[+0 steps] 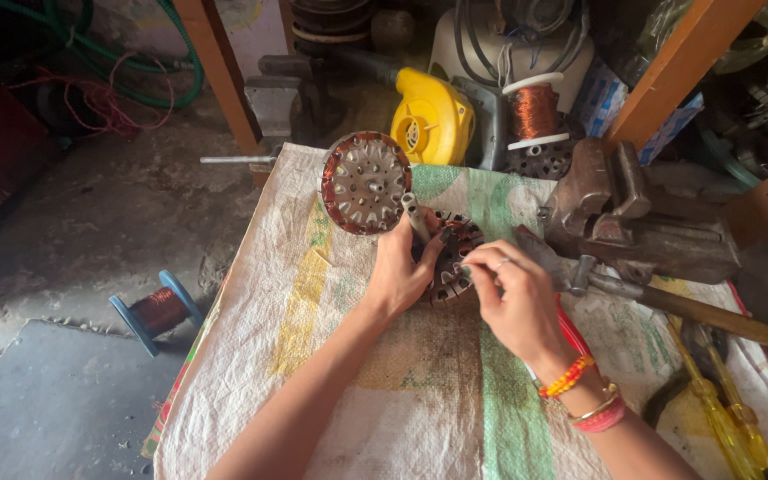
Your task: The person works on an electric motor armature clamped in a bench vise, using a screwdriver on its parts, then removes the rotor assembly from the vise and fits a stator lamination stack onto the shaft, tapping it with a hammer and adjusting components by hand and with pliers.
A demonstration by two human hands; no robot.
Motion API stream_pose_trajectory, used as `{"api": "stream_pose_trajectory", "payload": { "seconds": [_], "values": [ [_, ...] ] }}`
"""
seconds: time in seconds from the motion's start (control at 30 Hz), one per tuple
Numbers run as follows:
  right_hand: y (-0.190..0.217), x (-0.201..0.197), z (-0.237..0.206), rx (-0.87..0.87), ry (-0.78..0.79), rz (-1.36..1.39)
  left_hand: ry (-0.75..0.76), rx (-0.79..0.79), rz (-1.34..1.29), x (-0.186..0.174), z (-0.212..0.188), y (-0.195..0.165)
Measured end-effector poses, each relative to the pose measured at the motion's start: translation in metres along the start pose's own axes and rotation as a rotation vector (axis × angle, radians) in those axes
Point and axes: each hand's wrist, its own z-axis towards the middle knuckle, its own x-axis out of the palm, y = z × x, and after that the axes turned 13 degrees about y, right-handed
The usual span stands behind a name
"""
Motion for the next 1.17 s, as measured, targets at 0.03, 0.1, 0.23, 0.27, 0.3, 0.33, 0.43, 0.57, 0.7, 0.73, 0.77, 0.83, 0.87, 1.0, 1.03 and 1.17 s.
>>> {"api": "stream_pose_trajectory", "payload": {
  "seconds": [0.03,0.1,0.23,0.27,0.3,0.33,0.43,0.57,0.7,0.73,0.77,0.83,0.87,1.0,1.03,1.17],
  "values": [
    [0.002,0.003,0.002,-0.092,-0.012,-0.055,-0.005,0.005,-0.01,0.001,0.0,0.0],
    [0.006,0.006,0.004,-0.213,0.007,-0.093,-0.017,0.025,-0.022,0.001,-0.001,0.0],
    [0.007,-0.002,0.004,-0.177,0.132,0.062,-0.016,0.031,-0.031,0.001,0.0,0.0],
    [0.006,-0.006,0.003,-0.129,0.163,0.13,-0.008,0.015,-0.028,0.001,0.0,0.0],
    [0.005,-0.009,0.003,-0.139,0.17,0.106,-0.005,0.012,-0.024,0.0,0.0,-0.001],
    [0.004,-0.012,0.002,-0.148,0.177,0.082,-0.001,0.008,-0.02,0.0,-0.001,-0.001],
    [0.006,-0.013,0.001,-0.187,0.207,-0.061,0.01,0.0,-0.023,0.0,-0.001,-0.001],
    [0.009,-0.016,0.0,-0.277,0.106,-0.164,0.015,-0.004,-0.028,0.0,0.001,-0.001],
    [0.008,-0.02,-0.001,-0.136,0.021,-0.198,0.006,-0.014,-0.019,0.0,0.0,-0.001],
    [0.009,-0.02,-0.003,-0.137,0.012,-0.177,0.003,-0.012,-0.024,0.0,-0.001,-0.001],
    [0.01,-0.021,-0.004,-0.138,0.001,-0.155,0.0,-0.008,-0.027,0.001,0.0,-0.001],
    [0.017,-0.014,-0.009,-0.243,0.015,-0.189,-0.001,0.012,-0.026,-0.001,0.001,-0.001],
    [0.02,-0.01,-0.013,-0.293,0.021,-0.205,0.001,0.021,-0.027,-0.001,0.001,-0.001],
    [0.024,-0.006,-0.018,-0.211,0.179,-0.236,0.0,-0.001,-0.022,-0.002,-0.001,-0.003],
    [0.021,-0.01,-0.017,-0.142,0.206,-0.242,0.009,-0.021,-0.026,-0.002,-0.002,-0.003],
    [0.019,-0.014,-0.016,0.046,0.229,-0.213,0.011,-0.02,-0.033,-0.001,-0.002,-0.006]
  ]
}}
